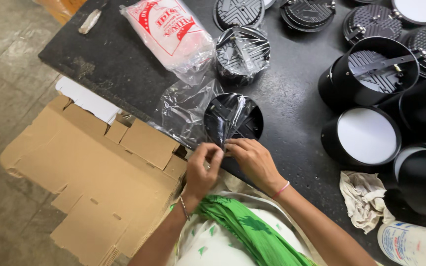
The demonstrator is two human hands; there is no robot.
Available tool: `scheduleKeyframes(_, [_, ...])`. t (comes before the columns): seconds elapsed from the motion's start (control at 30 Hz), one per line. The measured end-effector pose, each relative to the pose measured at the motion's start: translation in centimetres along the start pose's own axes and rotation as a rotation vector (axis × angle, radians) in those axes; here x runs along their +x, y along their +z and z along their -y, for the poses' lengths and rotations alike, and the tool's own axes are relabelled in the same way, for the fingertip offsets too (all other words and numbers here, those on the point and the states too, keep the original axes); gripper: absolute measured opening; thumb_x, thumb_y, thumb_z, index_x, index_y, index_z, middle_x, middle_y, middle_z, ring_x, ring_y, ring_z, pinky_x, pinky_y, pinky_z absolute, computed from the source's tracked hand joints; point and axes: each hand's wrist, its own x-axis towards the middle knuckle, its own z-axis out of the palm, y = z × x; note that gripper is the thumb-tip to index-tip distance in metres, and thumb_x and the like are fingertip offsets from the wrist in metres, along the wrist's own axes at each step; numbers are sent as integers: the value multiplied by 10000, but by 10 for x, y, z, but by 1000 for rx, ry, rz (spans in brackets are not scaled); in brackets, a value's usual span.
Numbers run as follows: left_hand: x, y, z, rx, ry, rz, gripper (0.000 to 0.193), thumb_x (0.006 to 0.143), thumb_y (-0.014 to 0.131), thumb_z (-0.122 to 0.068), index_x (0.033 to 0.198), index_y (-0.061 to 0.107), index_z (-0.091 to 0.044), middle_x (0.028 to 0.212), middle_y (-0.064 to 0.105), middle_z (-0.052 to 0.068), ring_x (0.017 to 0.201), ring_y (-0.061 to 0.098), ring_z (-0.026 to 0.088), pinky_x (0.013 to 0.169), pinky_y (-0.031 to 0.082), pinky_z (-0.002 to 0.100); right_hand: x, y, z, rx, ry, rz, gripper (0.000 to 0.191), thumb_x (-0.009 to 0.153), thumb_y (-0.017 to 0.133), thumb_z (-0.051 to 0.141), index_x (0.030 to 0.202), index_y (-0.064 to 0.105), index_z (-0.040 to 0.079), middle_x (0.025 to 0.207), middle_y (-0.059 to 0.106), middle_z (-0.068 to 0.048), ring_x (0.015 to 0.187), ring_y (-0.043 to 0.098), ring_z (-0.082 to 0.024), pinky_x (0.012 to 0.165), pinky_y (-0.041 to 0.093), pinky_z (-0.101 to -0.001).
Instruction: The person wipes the white diffuser of a black cylindrical light fixture with a cloth, then places the fixture into a clear plastic bag and seals it. The person repeats this process with a second fixture, handling each item individually.
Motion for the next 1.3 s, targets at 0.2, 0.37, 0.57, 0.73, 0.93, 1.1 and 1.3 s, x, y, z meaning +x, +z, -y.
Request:
scheduleKeyframes(0.2, [75, 29, -3, 388, 385, 8, 372, 894, 769, -245, 1179, 643, -43, 1198, 654, 142, 1132, 620, 324, 981, 495, 429, -17, -17, -15, -198, 334, -173, 384, 867, 783, 264, 1164, 739, 24, 1369, 613, -98, 1234, 558, -360, 1039, 458, -471])
scheduleKeyframes(0.37, [134, 91, 13, 741, 477, 155, 565, 748, 789, -470, 1072, 710, -14, 1234, 638, 191, 1222, 568, 382, 1055, 395, 510, -17, 2, -38, -126, 404, -158, 251, 809, 845, 250, 971, 779, 70, 1537, 407, -188, 1342, 450, -458, 1075, 393, -550])
scheduleKeyframes(0.57, [163, 123, 51, 570, 105, 493, 302, 870, 710, -403, 923, 804, -120, 893, 739, 132, 944, 706, 336, 948, 483, 465, -34, 9, -48, 404, 734, -172, 255, 854, 787, 213, 981, 732, -1, 1576, 351, -218, 1326, 547, -335, 898, 621, -381])
scheduleKeyframes(0.73, [136, 153, 44, 469, 290, 417, 276, 861, 733, -370, 854, 777, -98, 849, 739, 131, 854, 708, 333, 835, 524, 437, -48, 2, -33, 372, 780, -201, 256, 851, 779, 192, 982, 727, -22, 1473, 441, -182, 1225, 616, -271, 812, 618, -326])
scheduleKeyframes(0.93, [143, 126, 24, 770, 204, 499, 603, 729, 791, -572, 1045, 716, -65, 1104, 691, 135, 1145, 594, 332, 1053, 344, 557, -41, -2, -27, 398, 858, -217, 254, 875, 773, 196, 1010, 722, -13, 1404, 457, -152, 1093, 667, -224, 797, 643, -311])
scheduleKeyframes(1.1, [155, 86, 51, 627, 202, 529, 623, 776, 775, -539, 1212, 682, -103, 1207, 649, 124, 1219, 516, 356, 1035, 252, 653, -24, 6, -23, 381, 795, -210, 303, 876, 766, 161, 1133, 689, 19, 1377, 497, -138, 1081, 657, -217, 804, 639, -321])
scheduleKeyframes(1.3, [148, 89, 78, 594, 368, 357, 176, 959, 642, -252, 910, 742, -116, 965, 738, 68, 1113, 661, 268, 1130, 408, 477, -14, 10, -25, 576, 783, -260, 517, 849, 757, 105, 1294, 510, 13, 1318, 598, -117, 1166, 662, -186, 887, 603, -308])
